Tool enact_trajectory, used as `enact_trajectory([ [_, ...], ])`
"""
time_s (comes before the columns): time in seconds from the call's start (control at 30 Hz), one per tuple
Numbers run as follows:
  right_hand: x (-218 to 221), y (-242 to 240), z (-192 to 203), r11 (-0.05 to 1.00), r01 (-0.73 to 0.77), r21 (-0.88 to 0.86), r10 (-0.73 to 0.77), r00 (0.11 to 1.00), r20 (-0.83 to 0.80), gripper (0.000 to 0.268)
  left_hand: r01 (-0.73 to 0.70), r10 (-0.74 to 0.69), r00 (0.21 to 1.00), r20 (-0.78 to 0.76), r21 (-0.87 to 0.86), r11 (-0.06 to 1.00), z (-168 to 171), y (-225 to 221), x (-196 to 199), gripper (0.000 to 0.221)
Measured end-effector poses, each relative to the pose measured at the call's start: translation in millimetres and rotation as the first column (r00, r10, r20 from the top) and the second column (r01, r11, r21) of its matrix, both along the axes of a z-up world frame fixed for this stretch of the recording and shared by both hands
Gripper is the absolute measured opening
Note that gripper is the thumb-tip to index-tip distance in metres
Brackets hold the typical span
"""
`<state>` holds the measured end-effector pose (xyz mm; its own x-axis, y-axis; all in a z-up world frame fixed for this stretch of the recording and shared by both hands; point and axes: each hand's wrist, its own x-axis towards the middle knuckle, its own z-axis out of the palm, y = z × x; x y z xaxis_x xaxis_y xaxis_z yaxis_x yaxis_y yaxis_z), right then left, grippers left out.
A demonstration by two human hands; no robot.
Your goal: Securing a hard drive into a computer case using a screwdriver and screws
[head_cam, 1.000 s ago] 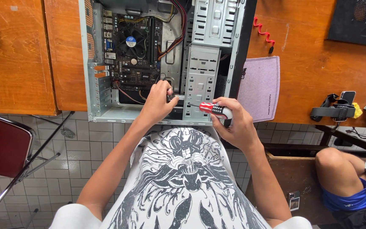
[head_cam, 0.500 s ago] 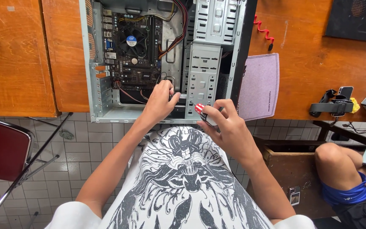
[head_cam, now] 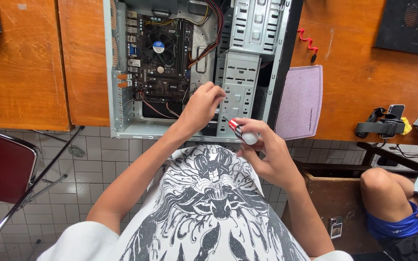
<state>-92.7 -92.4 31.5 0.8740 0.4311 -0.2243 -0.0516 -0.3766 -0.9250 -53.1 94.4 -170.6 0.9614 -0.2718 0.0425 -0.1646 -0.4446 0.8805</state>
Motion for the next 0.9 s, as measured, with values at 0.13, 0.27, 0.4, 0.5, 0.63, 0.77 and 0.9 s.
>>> enact_trajectory([
  [0.13, -6.6, -1.9, -6.8, 0.995, -0.006, -0.1, 0.021, 0.988, 0.155, 0.027, 0.07, -0.07, 0.997, -0.013, -0.002, 0.998, -24.1, -20.0, 11.7, 0.01],
  [0.27, -3.9, 4.1, 2.2, 0.998, 0.057, -0.035, -0.052, 0.99, 0.131, 0.035, 0.158, -0.178, 0.976, 0.126, 0.157, 0.975, -46.0, -44.6, 20.5, 0.011],
  [0.4, -10.3, -0.9, -4.1, 0.997, 0.006, -0.081, 0.007, 0.986, 0.164, 0.028, 0.145, -0.216, 0.956, 0.197, 0.321, 0.936, -53.2, -53.4, 24.3, 0.008],
  [0.5, -6.6, 2.3, -3.7, 0.994, 0.104, -0.041, -0.096, 0.983, 0.158, 0.038, 0.101, -0.232, 0.934, 0.271, 0.422, 0.901, -48.8, -59.2, 30.1, 0.014],
  [0.63, 2.0, 5.0, 12.4, 0.998, 0.055, -0.03, -0.051, 0.991, 0.122, 0.032, 0.084, -0.218, 0.938, 0.268, 0.436, 0.896, -40.2, -61.5, 33.5, 0.02],
  [0.77, 3.2, -1.2, 5.0, 0.995, 0.019, -0.095, 0.001, 0.979, 0.202, 0.035, 0.2, -0.203, 0.978, 0.051, 0.057, 0.978, 22.1, -40.2, 36.0, 0.032],
  [0.9, 10.2, -1.8, 11.0, 0.996, 0.065, -0.06, -0.055, 0.988, 0.146, 0.033, 0.407, -0.637, 0.728, -0.252, -0.588, 0.699, 124.0, 1.3, 45.0, 0.04],
])
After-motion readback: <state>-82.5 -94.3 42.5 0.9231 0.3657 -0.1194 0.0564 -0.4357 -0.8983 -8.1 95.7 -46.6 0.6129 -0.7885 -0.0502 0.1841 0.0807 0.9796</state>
